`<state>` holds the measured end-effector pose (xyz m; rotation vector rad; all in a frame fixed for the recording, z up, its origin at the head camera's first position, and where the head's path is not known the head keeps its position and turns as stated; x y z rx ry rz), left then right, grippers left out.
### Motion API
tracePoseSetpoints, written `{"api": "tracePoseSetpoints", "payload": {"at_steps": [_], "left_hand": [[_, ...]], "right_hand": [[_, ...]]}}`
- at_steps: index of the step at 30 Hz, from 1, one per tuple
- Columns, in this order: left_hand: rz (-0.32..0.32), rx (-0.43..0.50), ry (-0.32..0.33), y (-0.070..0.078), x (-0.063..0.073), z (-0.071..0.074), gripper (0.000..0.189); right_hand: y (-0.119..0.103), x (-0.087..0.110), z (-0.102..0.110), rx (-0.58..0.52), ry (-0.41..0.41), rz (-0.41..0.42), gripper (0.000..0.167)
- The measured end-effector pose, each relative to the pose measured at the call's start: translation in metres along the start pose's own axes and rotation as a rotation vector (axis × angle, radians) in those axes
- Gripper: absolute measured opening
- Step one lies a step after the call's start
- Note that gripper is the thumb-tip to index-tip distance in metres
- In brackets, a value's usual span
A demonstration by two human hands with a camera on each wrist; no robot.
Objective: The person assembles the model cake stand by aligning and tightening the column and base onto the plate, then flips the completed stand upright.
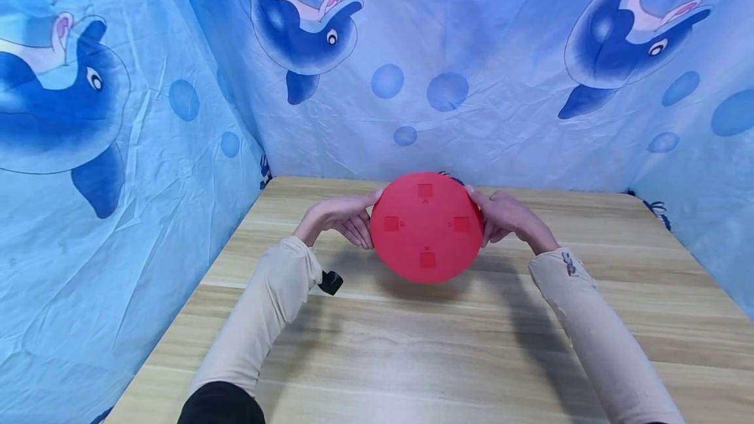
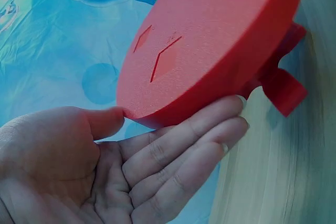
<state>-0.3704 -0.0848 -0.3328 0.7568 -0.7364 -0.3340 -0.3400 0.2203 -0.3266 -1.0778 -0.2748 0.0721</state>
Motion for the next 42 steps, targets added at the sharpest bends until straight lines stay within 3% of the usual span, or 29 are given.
{"api": "tracePoseSetpoints", "payload": {"at_steps": [15,28,42], "left_hand": [[-0.024,0.034,0.055,-0.005,-0.009,-0.003,0.063],[-0.042,0.027,0.149,-0.006,-0.013,-0.005,0.058],[-0.03,0.033,0.209,-0.009,-0.021,-0.006,0.056]], "right_hand": [[0.013,-0.006,-0.001,-0.017,0.008,-0.025,0.064],[0.02,-0.006,-0.002,-0.075,0.02,-0.033,0.059],[0.029,-0.013,-0.002,-0.125,0.033,-0.078,0.055]]}}
Point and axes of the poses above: each hand's wrist, its own x-axis away from the middle knuckle, its own z-axis out of the back of the hand, y = z × x, the point moved 5 cm from there along -x, towards the middle knuckle, and after that the axes turned 12 degrees about -x, right-handed, at the moved point
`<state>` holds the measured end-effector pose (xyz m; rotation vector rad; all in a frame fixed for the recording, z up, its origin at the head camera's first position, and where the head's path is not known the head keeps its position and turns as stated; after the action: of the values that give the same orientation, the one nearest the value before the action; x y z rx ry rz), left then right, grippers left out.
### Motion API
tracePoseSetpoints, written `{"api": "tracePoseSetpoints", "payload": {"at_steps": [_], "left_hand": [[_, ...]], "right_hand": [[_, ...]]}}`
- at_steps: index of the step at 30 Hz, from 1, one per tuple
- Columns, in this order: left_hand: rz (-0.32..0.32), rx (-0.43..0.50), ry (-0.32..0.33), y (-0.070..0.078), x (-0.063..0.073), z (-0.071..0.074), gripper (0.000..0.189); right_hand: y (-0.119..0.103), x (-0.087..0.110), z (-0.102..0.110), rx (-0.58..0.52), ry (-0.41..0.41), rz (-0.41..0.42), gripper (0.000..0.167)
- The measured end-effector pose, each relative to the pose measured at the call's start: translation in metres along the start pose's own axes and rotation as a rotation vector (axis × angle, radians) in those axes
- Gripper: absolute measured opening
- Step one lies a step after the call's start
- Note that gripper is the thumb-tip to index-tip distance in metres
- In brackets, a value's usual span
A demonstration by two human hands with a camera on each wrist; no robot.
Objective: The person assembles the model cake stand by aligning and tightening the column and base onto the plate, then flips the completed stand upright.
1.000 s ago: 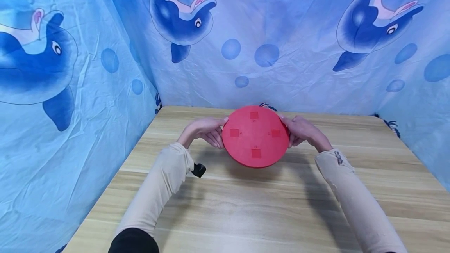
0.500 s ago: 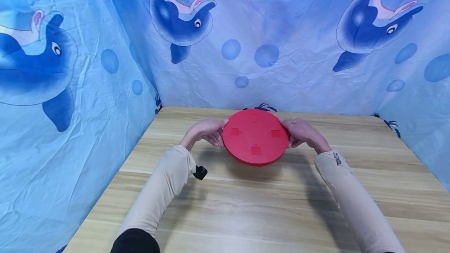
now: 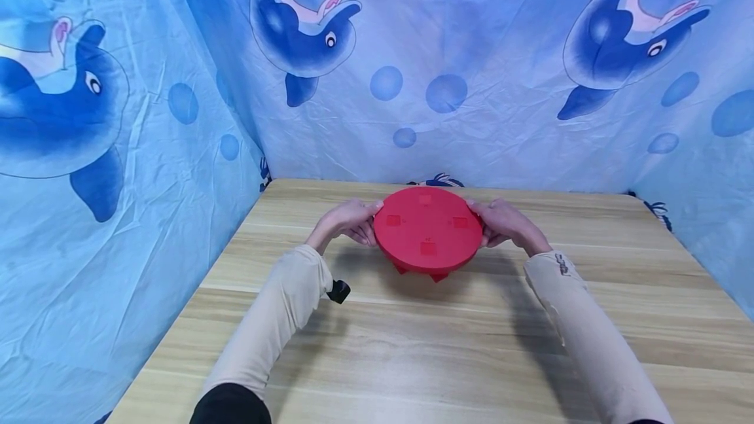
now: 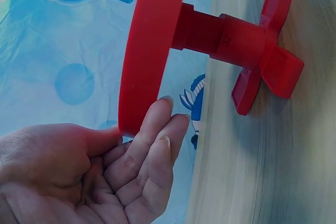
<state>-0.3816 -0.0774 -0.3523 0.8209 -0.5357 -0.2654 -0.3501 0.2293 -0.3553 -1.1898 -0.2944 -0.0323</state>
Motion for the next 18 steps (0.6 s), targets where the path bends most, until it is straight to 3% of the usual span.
{"api": "tracePoseSetpoints", "payload": {"at_steps": [12,18], "left_hand": [[-0.001,0.006,0.01,-0.0026,-0.0007,0.0005,0.057],[-0.032,0.001,0.042,-0.0067,0.0018,-0.0019,0.064]], "right_hand": [[0.003,-0.0029,-0.0015,0.005,-0.001,0.0,0.054],[0.0103,0.005,-0.0013,-0.031,-0.024,0.056,0.06]]}}
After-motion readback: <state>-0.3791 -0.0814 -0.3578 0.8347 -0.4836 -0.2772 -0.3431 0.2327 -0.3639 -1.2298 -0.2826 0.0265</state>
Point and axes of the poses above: each hand's wrist, its own x-axis away from the middle knuckle, its own z-axis out of the back of the hand, y = z × x, the point moved 5 cm from there along -x, towards the middle knuckle, and after that the axes turned 12 degrees about -x, right-handed, at the moved point
